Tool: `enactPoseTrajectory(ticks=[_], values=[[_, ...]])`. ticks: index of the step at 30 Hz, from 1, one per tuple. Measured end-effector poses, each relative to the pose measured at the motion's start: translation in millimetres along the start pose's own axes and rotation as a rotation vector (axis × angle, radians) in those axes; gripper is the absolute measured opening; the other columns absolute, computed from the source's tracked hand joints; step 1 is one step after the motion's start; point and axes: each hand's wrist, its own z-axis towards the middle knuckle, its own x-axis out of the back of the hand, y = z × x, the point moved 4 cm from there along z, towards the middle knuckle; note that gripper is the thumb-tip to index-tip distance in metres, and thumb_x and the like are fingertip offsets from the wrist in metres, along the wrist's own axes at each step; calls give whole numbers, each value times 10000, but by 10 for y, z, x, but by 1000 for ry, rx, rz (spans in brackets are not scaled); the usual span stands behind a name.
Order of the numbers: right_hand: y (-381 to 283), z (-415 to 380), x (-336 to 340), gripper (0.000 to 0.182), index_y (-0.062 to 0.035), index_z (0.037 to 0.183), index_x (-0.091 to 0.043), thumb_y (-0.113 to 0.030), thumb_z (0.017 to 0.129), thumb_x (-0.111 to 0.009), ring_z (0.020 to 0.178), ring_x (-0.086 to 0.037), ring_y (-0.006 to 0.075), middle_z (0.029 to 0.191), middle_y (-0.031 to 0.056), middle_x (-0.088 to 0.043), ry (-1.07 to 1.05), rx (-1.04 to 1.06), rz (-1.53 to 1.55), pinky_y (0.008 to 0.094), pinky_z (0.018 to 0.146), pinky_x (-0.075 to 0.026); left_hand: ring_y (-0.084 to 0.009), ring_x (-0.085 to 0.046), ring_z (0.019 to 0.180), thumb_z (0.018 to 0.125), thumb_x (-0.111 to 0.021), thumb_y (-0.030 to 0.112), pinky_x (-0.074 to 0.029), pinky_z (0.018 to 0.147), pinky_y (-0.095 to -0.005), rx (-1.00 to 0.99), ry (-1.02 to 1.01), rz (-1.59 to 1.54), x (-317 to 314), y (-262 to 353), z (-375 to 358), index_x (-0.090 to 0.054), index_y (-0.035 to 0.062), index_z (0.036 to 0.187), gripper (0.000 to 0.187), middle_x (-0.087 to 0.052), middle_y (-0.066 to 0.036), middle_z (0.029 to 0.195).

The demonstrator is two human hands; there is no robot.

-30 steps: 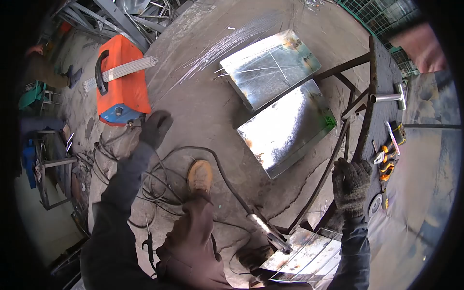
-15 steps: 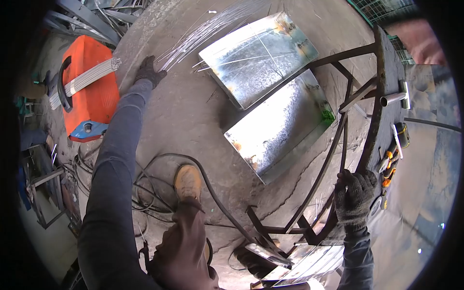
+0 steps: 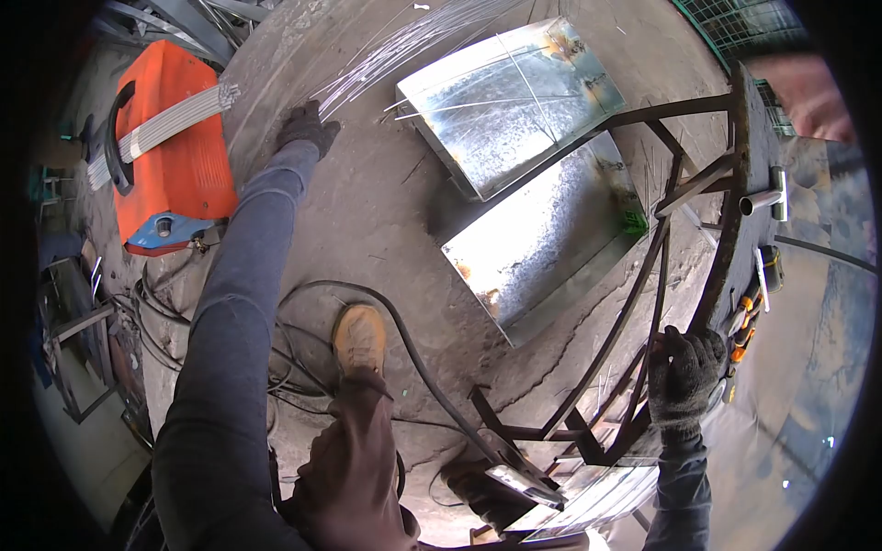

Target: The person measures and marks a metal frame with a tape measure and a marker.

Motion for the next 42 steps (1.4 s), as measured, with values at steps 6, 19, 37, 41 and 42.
enactPoseTrajectory(ticks=[6,19,37,41,42], values=[[-13,3,25,191,-73,999,-663,-49,810,-681,829,-628,315,836,86,-665,-18,-8,-2,463,917,-448,-333,-584,1252,929,-611,362,-515,973,-492,53,-71,51,-141,58,120,-481,171,1360,489,-554,-147,1369],[-36,25,53,211,-89,993,-654,-43,790,-687,810,-627,304,840,46,-692,-22,-28,-23,473,920,-446,-343,-628,1178,927,-563,301,-493,998,-458,-67,-118,-202,-314,162,91,-627,97,1192,341,-647,-190,1261],[30,-13,85,186,-85,967,-679,-130,786,-675,821,-589,354,807,91,-638,13,-49,110,502,942,-412,-58,-406,417,990,-601,287,-275,336,-239,-35,-681,-1337,1351,664,-540,-640,53,1040,243,-504,49,633],[26,-36,93,176,-84,959,-682,-135,791,-669,805,-578,363,813,101,-631,45,-53,121,499,929,-419,-33,-429,434,1025,-557,296,-305,348,-217,-170,-935,-1783,1135,543,-755,-595,38,1110,274,-492,68,611],[10,-9,119,186,-76,972,-679,-87,787,-678,790,-602,340,820,85,-660,37,-36,121,486,899,-426,-40,-443,434,1030,-546,282,-335,355,-224,-162,-986,-1841,1079,548,-837,-580,26,1156,287,-498,64,609]])
